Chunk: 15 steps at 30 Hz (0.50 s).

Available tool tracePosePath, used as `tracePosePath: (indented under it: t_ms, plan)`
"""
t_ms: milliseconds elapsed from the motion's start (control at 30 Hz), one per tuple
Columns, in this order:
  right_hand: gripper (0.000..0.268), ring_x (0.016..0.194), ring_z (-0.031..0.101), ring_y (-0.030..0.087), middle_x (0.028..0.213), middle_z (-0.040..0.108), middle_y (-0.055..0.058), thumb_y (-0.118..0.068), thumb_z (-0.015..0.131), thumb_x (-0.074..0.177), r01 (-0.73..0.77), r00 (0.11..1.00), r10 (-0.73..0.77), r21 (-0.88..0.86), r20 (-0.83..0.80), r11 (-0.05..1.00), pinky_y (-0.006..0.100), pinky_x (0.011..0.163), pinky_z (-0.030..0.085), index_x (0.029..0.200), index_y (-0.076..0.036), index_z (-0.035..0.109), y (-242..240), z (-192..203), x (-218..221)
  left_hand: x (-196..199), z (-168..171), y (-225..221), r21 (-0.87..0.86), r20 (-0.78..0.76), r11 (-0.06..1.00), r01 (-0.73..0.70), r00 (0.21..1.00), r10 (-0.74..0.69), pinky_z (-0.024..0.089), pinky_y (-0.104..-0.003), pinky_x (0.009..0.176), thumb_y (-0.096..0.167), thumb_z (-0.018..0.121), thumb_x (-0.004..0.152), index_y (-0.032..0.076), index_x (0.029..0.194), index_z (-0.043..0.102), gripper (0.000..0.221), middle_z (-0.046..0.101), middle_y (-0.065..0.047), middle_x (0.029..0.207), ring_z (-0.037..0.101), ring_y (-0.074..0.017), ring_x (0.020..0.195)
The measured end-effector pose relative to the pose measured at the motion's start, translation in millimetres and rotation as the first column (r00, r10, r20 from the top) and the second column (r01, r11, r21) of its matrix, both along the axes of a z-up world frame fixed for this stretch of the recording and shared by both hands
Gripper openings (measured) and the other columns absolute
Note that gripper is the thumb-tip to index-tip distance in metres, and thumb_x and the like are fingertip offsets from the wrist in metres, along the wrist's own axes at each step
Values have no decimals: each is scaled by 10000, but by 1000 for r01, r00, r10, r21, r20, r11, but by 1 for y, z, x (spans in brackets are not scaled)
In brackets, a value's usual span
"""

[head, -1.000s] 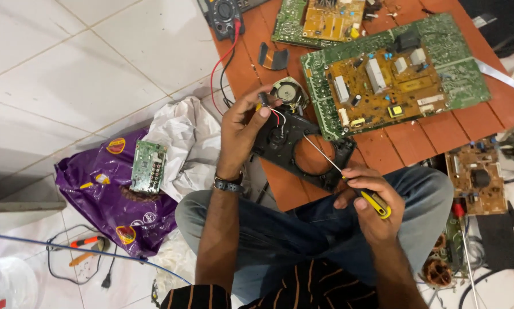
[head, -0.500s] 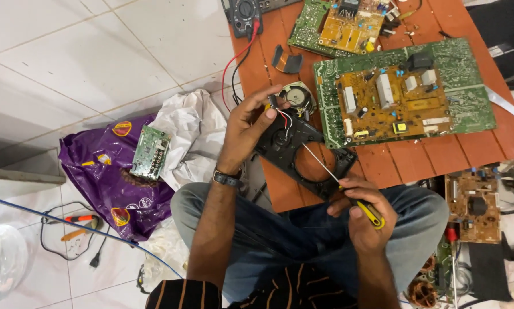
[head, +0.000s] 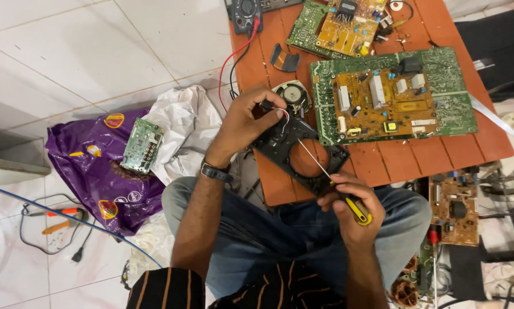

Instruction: Testing and repairing various electronic circuit boards using a screwdriver and manual manipulation of components.

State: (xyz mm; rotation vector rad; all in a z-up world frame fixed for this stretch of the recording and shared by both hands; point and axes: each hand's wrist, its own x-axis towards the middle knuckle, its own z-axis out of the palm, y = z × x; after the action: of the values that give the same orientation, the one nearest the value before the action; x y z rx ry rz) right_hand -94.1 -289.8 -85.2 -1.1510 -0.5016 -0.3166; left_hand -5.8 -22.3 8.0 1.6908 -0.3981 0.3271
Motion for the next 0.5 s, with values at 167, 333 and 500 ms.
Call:
tracePosePath:
  t_ms: [167, 333, 500]
  plan:
    - [312, 846, 776, 470, 1249, 582, 402, 133, 657, 851, -98, 995, 97, -77, -25, 992, 427, 564, 687, 1117, 175, 499, -17, 17, 1, -12, 16, -7, 112, 0, 988, -104, 994, 105, 490, -428, 895, 53, 753, 912, 53, 997, 757, 86, 653, -134, 876, 647, -276, 921]
    - [338, 874, 756, 509, 1237, 589, 431, 20, 648, 898, -8, 998, 13, -89, 56, 996, 403, 575, 700, 1122, 104, 410, -31, 57, 9, -13, 13, -17, 135, 17, 976, -171, 985, 170, 527, -440, 868, 96, 753, 914, 85, 1014, 754, 100, 682, -141, 895, 691, -344, 950]
    - [388, 946, 741, 303, 1145, 670, 261, -104, 715, 939, 83, 970, -28, -222, 241, 972, 332, 704, 704, 1203, -28, 441, 3, 104, 29, -17, 13, -21, 103, 14, 976, -193, 981, 193, 465, -224, 694, 68, 716, 868, 57, 993, 713, 125, 726, -4, 936, 600, -101, 754]
